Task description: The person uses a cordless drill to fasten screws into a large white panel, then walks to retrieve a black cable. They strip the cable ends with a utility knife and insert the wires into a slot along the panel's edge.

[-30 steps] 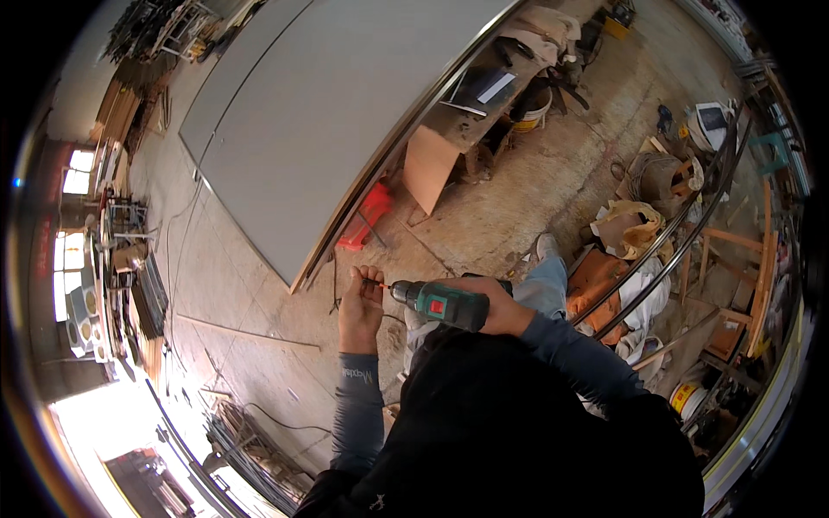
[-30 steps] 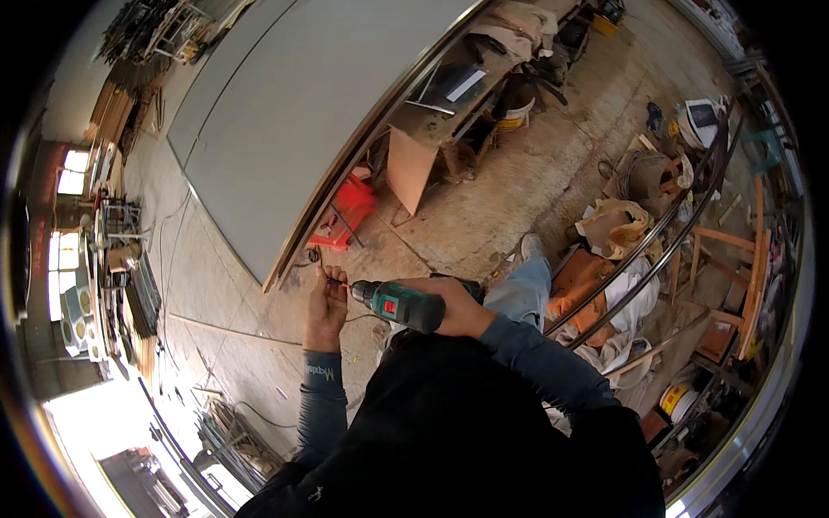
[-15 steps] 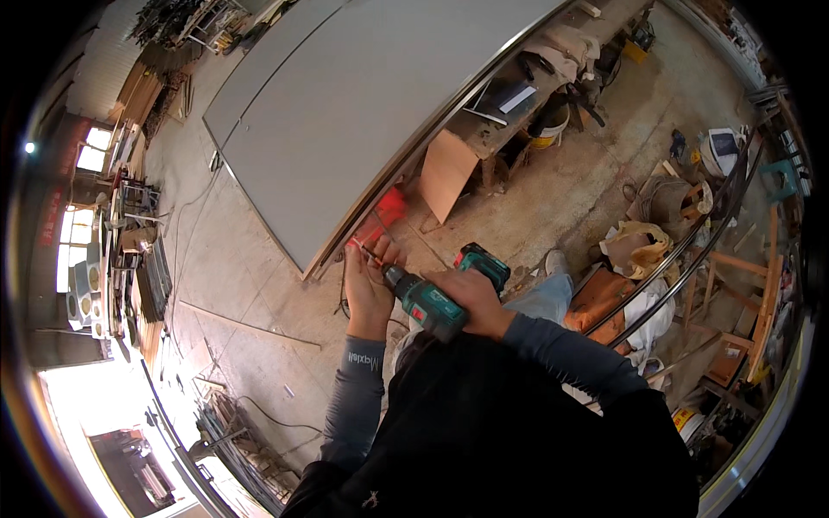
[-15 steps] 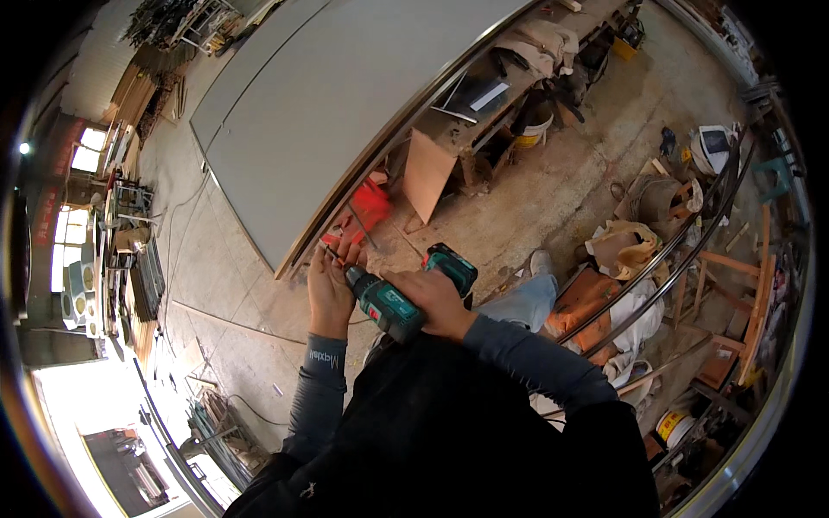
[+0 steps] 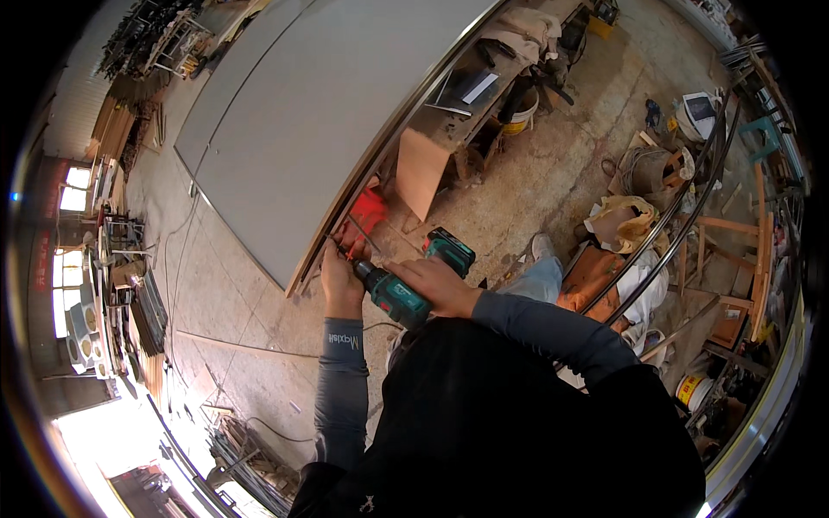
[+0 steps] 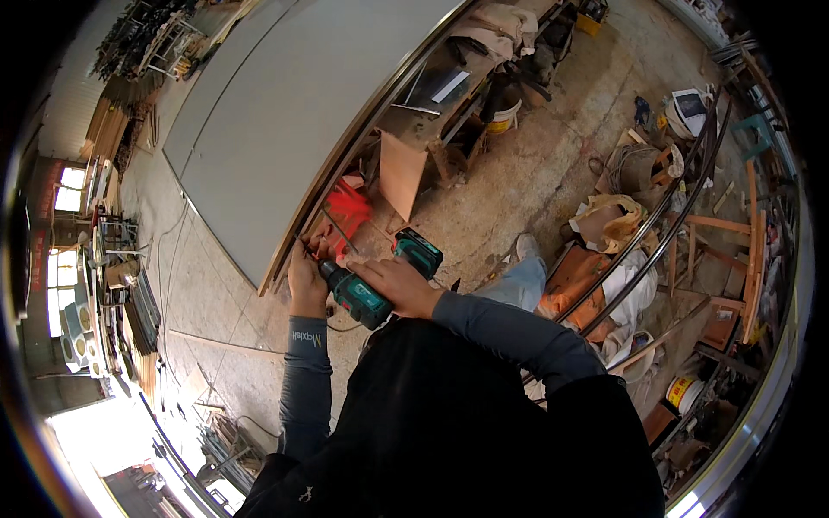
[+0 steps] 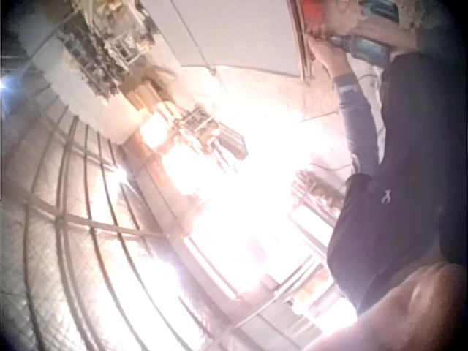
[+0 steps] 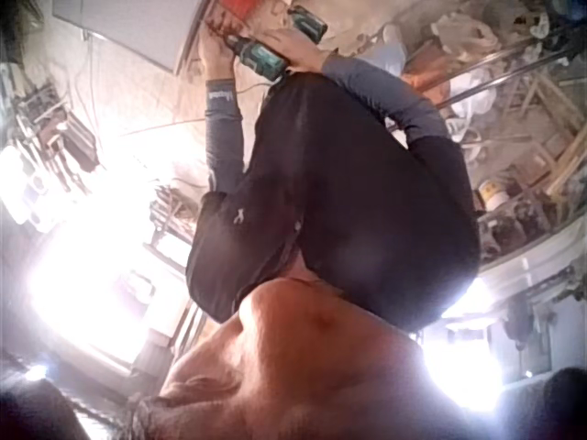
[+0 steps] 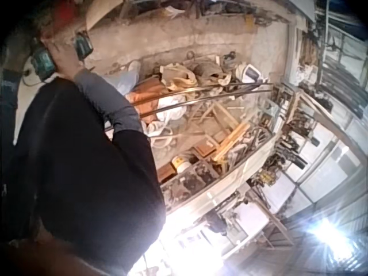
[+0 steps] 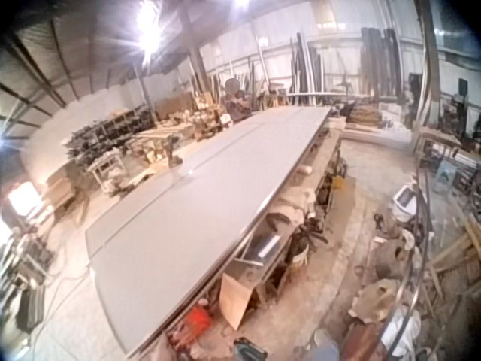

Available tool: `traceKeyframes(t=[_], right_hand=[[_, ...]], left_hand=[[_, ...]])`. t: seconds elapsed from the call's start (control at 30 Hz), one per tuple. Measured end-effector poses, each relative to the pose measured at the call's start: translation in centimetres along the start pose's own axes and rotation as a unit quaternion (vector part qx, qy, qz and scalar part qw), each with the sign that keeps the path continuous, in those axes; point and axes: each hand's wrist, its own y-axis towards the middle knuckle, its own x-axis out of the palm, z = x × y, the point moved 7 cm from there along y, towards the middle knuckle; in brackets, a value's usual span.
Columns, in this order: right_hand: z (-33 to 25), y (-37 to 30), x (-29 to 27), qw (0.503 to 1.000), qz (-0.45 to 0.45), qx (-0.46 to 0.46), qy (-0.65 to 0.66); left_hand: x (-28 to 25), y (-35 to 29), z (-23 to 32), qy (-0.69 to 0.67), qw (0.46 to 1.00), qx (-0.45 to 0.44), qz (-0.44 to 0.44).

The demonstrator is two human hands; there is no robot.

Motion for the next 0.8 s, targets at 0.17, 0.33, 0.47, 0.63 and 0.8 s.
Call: traceKeyframes(t=[0.17,0.33,0.47,0.63,0.8], right_hand=[[0.2,1.1,0.9,0.999,0.0,-0.018,-0.036],[1.0,1.8,1.7,0.996,-0.043,-0.014,-0.075],[1.5,2.2,1.8,0.992,-0.055,-0.031,-0.107],[1.4,2.8,1.2,0.992,-0.022,-0.054,-0.112],[1.1,3.2,0.7,0.987,-0.019,-0.061,-0.151]], left_hand=[[-1.2,1.1,0.2,0.0,1.0,0.0,-0.019],[-1.1,0.5,1.2,0.093,0.995,0.028,-0.021],[0.3,-6.1,7.6,0.529,0.778,0.333,0.06],[2.4,-8.7,13.9,0.735,0.442,0.504,0.101],[-0.7,-4.3,13.3,0.693,0.489,0.531,0.004]])
